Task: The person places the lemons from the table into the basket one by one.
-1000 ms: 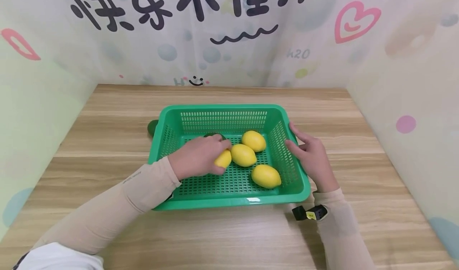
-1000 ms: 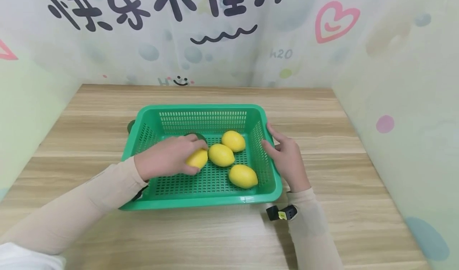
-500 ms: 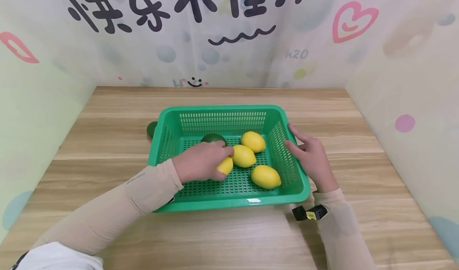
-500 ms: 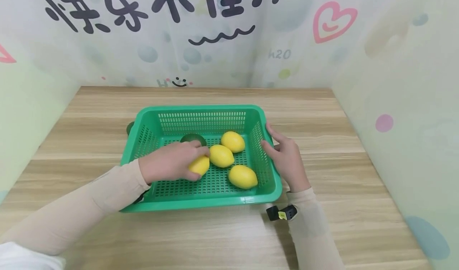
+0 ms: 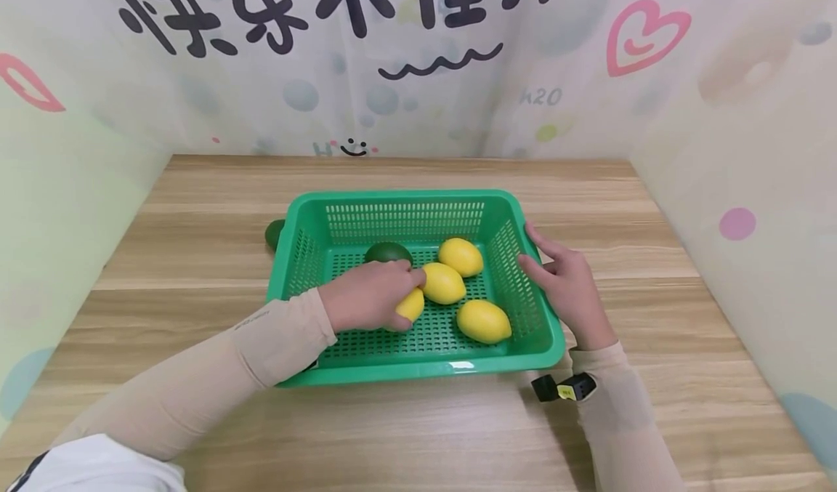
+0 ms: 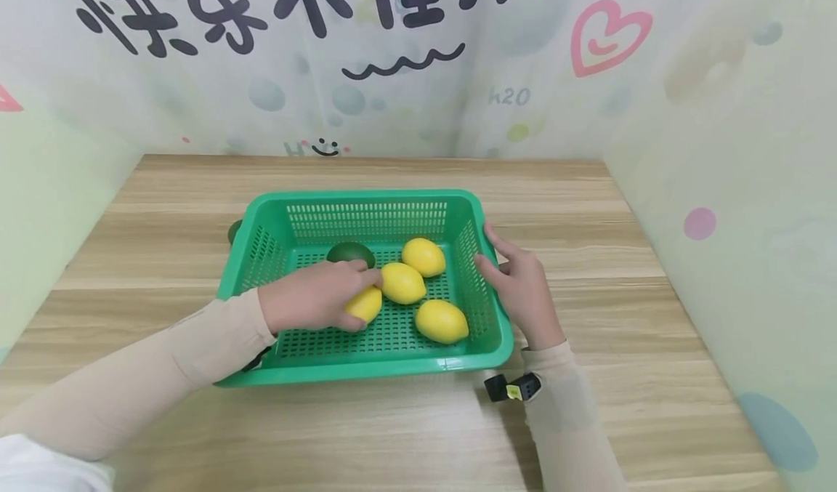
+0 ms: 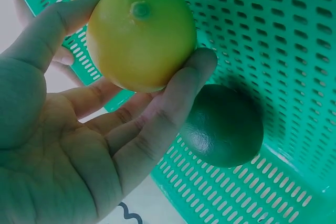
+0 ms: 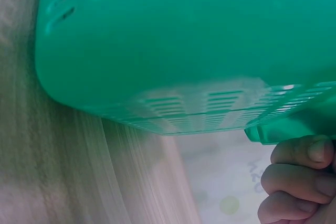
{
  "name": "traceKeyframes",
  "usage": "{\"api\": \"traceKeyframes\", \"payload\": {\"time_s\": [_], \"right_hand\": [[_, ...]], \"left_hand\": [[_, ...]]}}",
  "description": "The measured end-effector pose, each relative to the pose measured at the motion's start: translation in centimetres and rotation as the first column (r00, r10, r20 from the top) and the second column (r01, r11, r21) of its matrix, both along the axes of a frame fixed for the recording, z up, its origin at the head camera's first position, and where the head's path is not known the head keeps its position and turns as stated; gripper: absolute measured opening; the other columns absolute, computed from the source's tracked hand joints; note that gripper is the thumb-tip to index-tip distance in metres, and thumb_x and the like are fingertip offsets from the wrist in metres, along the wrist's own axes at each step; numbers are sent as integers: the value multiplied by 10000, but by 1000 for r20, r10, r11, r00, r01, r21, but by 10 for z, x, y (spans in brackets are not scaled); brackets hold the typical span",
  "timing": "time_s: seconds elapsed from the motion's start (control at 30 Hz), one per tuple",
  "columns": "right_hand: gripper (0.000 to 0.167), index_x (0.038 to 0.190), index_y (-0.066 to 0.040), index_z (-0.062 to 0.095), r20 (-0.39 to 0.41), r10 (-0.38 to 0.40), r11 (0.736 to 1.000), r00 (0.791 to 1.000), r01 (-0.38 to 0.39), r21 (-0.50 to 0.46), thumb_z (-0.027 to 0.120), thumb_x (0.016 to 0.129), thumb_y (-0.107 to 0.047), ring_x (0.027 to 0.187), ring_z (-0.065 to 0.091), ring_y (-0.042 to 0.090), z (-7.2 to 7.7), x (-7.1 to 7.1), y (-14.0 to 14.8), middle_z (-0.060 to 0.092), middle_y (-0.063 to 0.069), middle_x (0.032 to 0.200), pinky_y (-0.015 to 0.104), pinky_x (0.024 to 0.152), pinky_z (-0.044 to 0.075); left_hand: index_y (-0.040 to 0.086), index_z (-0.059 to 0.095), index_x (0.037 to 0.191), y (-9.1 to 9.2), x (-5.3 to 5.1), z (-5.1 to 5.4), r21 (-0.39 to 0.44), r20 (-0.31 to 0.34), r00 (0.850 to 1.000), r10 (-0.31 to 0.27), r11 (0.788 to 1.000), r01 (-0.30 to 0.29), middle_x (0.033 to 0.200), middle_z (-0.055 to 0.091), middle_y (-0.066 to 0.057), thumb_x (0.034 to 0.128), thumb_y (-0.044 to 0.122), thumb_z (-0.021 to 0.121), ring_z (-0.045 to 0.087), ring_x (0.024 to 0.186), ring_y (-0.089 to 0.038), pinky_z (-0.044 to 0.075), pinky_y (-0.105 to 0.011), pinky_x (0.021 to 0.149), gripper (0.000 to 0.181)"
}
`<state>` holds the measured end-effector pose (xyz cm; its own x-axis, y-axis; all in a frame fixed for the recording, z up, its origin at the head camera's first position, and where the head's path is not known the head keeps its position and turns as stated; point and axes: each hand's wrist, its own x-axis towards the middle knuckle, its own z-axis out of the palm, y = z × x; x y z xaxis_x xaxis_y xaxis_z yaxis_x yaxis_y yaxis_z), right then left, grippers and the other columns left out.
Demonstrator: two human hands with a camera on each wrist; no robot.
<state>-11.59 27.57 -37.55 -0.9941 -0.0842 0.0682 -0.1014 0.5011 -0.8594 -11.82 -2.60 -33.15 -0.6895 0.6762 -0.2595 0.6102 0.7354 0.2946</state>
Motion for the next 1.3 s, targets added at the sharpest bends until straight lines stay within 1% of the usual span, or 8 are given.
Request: {"api": "traceKeyframes", "payload": {"time_s": [0.13, 0.37, 0.5, 0.7, 0.87, 1.07, 1.2, 1.3], "right_hand": [[570, 1560, -169, 445, -4, 0, 1000, 1000, 0, -10, 643, 1035, -271, 599, 726, 183, 0, 0, 0, 725, 311, 1015, 341, 541, 602], [569, 1559, -172, 446, 3, 0, 1000, 1000, 0, -12, 641, 1036, -280, 582, 721, 198, -1, -1, 0, 736, 288, 915, 357, 538, 604], [570, 1561, -161, 442, -1, -3, 1000, 1000, 3, -8, 636, 1038, -279, 597, 726, 191, -2, -1, 1, 732, 300, 968, 354, 543, 605], [572, 1564, -159, 439, 2, 1, 1000, 1000, -1, -14, 636, 1039, -272, 600, 727, 198, -1, 0, 0, 734, 295, 961, 358, 545, 606], [569, 1561, -165, 444, 3, -1, 1000, 1000, 1, -6, 639, 1037, -277, 573, 716, 204, -1, 0, 0, 739, 268, 870, 356, 534, 601], [574, 1565, -158, 437, 7, 0, 1000, 1000, 0, -1, 636, 1038, -267, 585, 719, 195, -1, 0, 0, 739, 269, 886, 350, 539, 603], [572, 1564, -167, 439, 9, -2, 1000, 1000, 2, 3, 638, 1038, -270, 572, 713, 197, -1, 0, 0, 737, 255, 837, 346, 538, 601], [570, 1562, -163, 443, 5, 1, 1000, 1000, -1, -10, 640, 1037, -261, 586, 721, 195, -1, 0, 0, 740, 272, 897, 347, 541, 603]], "left_hand": [[59, 627, 1218, 2, -1, -2, -20, 14, 1000, -15, 1000, 15, 932, 568, -33, 851, 240, 852, 564, 705, -185, 504, -293, 652, 466], [74, 606, 1248, 4, -1, -7, -55, 29, 1000, -11, 998, 13, 980, 579, -44, 856, 262, 860, 573, 697, -193, 521, -312, 673, 504], [80, 600, 1255, 5, 0, -8, -78, 29, 999, -15, 997, 17, 1010, 590, -53, 862, 266, 856, 575, 690, -196, 525, -317, 683, 504], [73, 590, 1276, 5, 0, -8, -85, 33, 999, -1, 996, 4, 1037, 594, -65, 867, 260, 851, 578, 693, -204, 528, -322, 693, 520], [66, 594, 1267, 5, 1, -7, -80, 34, 999, -2, 997, 4, 1031, 595, -67, 860, 254, 857, 581, 698, -203, 532, -322, 693, 520], [62, 595, 1287, 6, 1, -6, -77, 41, 999, 0, 997, 3, 1056, 603, -78, 841, 264, 876, 594, 703, -198, 544, -322, 697, 565], [55, 597, 1300, 7, 1, -5, -82, 25, 1000, -6, 997, 8, 1056, 604, -88, 841, 257, 874, 593, 688, -199, 545, -320, 686, 573], [50, 598, 1314, 8, 2, -4, -93, 4, 1000, -8, 996, 9, 1069, 616, -101, 849, 256, 867, 593, 671, -199, 548, -319, 679, 575]]}}
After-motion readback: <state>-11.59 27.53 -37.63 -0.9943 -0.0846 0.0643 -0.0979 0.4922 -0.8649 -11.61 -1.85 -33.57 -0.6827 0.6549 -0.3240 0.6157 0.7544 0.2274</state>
